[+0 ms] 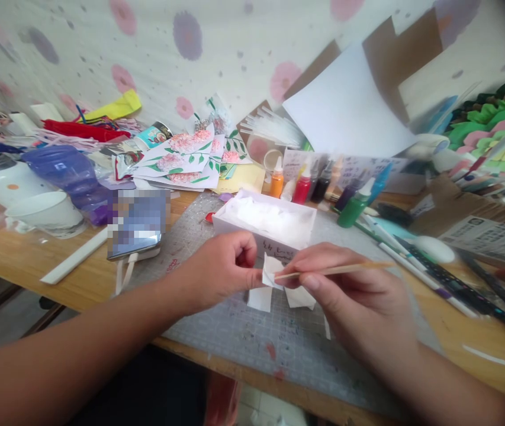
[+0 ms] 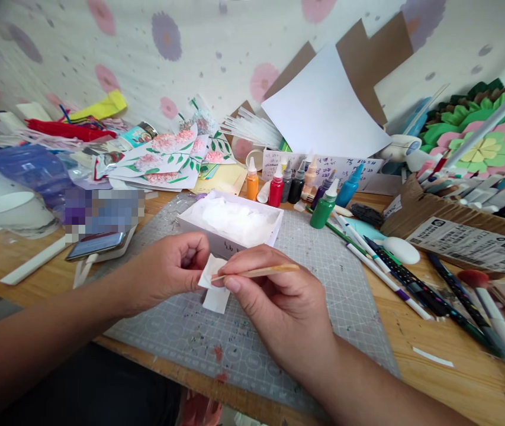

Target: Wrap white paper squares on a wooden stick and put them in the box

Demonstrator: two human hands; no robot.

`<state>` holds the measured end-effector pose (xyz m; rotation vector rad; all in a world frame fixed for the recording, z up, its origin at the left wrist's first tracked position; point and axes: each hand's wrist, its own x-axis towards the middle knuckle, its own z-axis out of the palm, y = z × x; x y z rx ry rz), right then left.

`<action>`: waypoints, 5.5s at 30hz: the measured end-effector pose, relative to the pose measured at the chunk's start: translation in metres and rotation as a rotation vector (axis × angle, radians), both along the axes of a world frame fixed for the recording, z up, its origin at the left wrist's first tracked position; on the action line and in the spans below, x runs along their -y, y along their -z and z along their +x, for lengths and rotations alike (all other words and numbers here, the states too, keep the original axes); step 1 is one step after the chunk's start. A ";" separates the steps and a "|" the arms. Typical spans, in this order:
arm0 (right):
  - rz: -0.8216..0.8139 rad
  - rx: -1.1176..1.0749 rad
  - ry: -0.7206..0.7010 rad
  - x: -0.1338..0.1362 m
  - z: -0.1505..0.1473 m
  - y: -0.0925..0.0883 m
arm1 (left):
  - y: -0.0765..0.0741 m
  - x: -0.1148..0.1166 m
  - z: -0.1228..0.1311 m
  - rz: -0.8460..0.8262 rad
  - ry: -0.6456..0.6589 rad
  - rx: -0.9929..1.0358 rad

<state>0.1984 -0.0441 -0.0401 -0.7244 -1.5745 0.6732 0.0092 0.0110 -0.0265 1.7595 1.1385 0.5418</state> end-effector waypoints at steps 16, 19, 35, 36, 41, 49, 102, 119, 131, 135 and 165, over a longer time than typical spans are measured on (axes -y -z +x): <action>0.059 0.063 0.081 -0.002 0.002 0.000 | -0.008 0.012 0.002 -0.458 0.022 0.508; 0.070 0.070 0.086 -0.002 0.002 0.000 | -0.009 0.013 0.002 -0.403 0.003 0.408; 0.008 -0.056 0.063 -0.002 0.001 0.001 | -0.015 0.015 0.003 -0.277 0.001 0.210; 0.009 -0.051 0.063 -0.002 0.002 0.002 | -0.015 0.014 0.004 -0.275 0.003 0.210; 0.036 0.002 0.066 -0.003 0.002 0.000 | -0.014 0.014 0.004 -0.287 0.000 0.225; 0.059 0.040 0.087 -0.003 0.002 -0.002 | -0.014 0.015 0.005 -0.324 -0.010 0.255; 0.062 0.081 0.194 -0.007 0.002 0.006 | -0.008 0.014 0.017 -0.276 -0.064 0.341; -0.091 -0.045 0.570 -0.043 0.022 0.011 | -0.003 0.007 0.013 -0.282 -0.142 0.362; 0.108 0.044 0.098 -0.005 0.002 -0.001 | -0.008 0.013 0.013 -0.321 0.046 0.520; 0.101 0.008 0.113 -0.006 0.002 -0.002 | -0.008 0.014 0.012 -0.266 0.064 0.460; -0.304 -0.441 -0.129 -0.009 -0.003 0.005 | -0.016 0.011 0.003 0.020 0.036 0.231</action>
